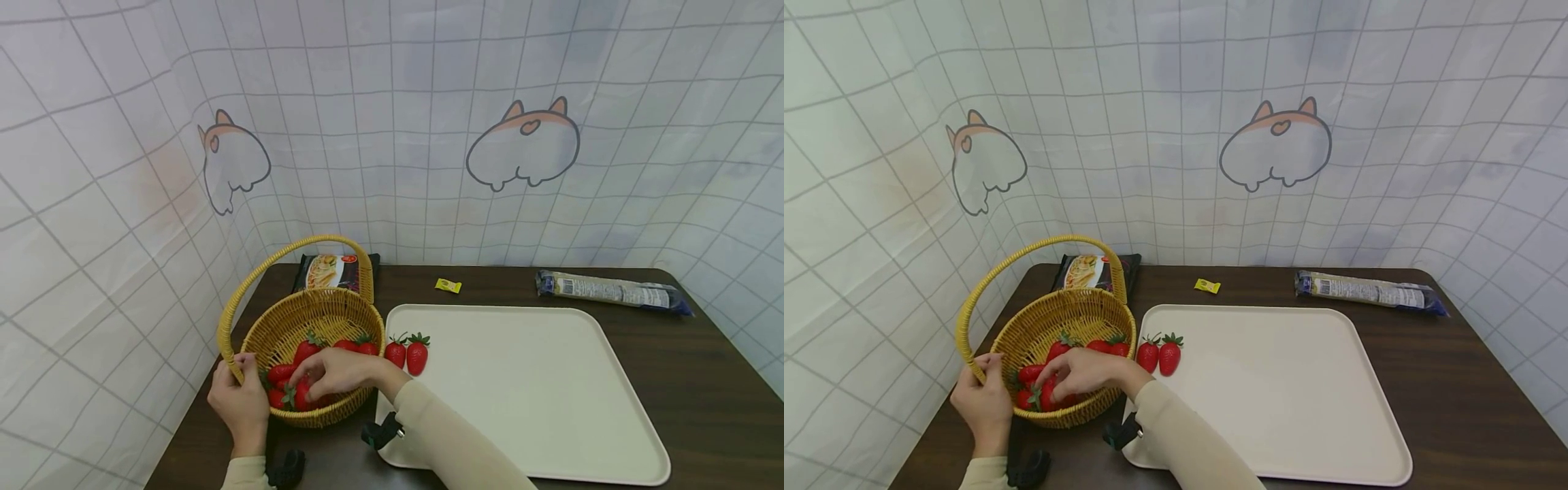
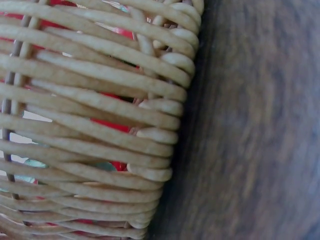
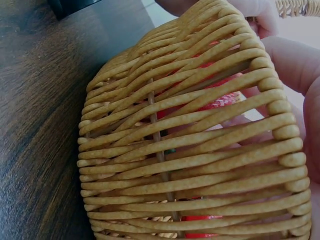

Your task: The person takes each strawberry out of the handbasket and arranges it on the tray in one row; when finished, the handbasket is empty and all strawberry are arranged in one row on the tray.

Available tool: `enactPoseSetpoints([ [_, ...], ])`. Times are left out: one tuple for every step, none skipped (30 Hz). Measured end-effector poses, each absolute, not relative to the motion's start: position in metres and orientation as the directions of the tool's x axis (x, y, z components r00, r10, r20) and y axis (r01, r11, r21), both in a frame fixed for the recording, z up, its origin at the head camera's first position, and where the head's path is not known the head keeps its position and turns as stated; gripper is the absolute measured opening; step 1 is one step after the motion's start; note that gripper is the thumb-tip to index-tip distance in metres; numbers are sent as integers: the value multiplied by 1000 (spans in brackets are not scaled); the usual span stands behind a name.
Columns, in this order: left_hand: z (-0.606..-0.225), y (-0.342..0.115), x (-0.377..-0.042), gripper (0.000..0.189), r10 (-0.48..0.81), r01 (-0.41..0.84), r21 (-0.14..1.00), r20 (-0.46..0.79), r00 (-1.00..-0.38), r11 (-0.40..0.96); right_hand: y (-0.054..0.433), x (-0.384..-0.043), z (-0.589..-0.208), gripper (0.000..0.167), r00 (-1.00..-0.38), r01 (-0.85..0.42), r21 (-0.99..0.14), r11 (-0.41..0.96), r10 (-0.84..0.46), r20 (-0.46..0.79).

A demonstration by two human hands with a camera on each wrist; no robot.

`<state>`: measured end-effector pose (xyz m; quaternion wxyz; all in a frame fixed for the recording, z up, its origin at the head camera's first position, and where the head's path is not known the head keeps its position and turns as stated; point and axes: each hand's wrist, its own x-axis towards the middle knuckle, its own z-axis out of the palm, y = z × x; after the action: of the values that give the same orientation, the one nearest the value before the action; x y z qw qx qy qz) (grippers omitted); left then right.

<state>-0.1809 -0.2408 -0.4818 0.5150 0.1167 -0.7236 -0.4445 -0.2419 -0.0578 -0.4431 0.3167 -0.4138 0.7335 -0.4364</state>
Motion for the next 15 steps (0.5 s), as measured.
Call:
enactPoseSetpoints([
  [-482, -240, -181, 17, -627, 288, 765, 640, -445, 576, -57, -242, -443, 31, -471, -332, -902, 278, -877, -97],
  [-482, -240, -180, 17, -627, 287, 767, 637, -448, 573, -57, -241, -443, 32, -485, -338, -899, 277, -870, -86],
  [-481, -240, -180, 17, -627, 284, 767, 636, -450, 575, -56, -241, -443, 32, -499, -345, -897, 276, -863, -73],
  [-481, -240, -180, 17, -626, 283, 766, 638, -448, 577, -55, -240, -442, 33, -513, -347, -898, 271, -856, -60],
  [-481, -240, -180, 16, -623, 286, 765, 639, -450, 577, -55, -240, -442, 33, -524, -341, -903, 261, -850, -47],
  [-481, -240, -180, 16, -620, 290, 763, 641, -453, 577, -54, -239, -441, 34, -537, -325, -913, 246, -843, -35],
  [-481, -241, -180, 15, -617, 293, 761, 643, -453, 579, -53, -237, -441, 34, -550, -304, -926, 223, -835, -20],
  [-481, -241, -180, 15, -616, 296, 760, 645, -452, 579, -53, -236, -441, 34, -567, -291, -935, 203, -824, -3],
  [-481, -241, -180, 14, -616, 296, 758, 648, -449, 582, -52, -235, -441, 35, -588, -285, -941, 185, -809, 19],
  [-481, -242, -180, 13, -617, 295, 758, 648, -446, 582, -52, -233, -440, 35, -608, -286, -944, 167, -792, 44],
  [-481, -242, -180, 13, -620, 294, 759, 646, -445, 580, -52, -231, -440, 35, -629, -293, -944, 149, -774, 73],
  [-481, -243, -180, 12, -623, 289, 759, 646, -441, 583, -51, -229, -439, 35, -650, -319, -937, 140, -752, 109],
  [-480, -242, -181, 12, -625, 285, 758, 647, -437, 586, -49, -227, -438, 35, -668, -351, -927, 135, -729, 147],
  [-480, -242, -181, 11, -626, 282, 758, 647, -434, 588, -48, -226, -438, 35, -685, -382, -914, 134, -705, 183],
  [-479, -241, -182, 11, -627, 280, 757, 648, -432, 590, -45, -224, -436, 34, -697, -410, -903, 132, -683, 216],
])
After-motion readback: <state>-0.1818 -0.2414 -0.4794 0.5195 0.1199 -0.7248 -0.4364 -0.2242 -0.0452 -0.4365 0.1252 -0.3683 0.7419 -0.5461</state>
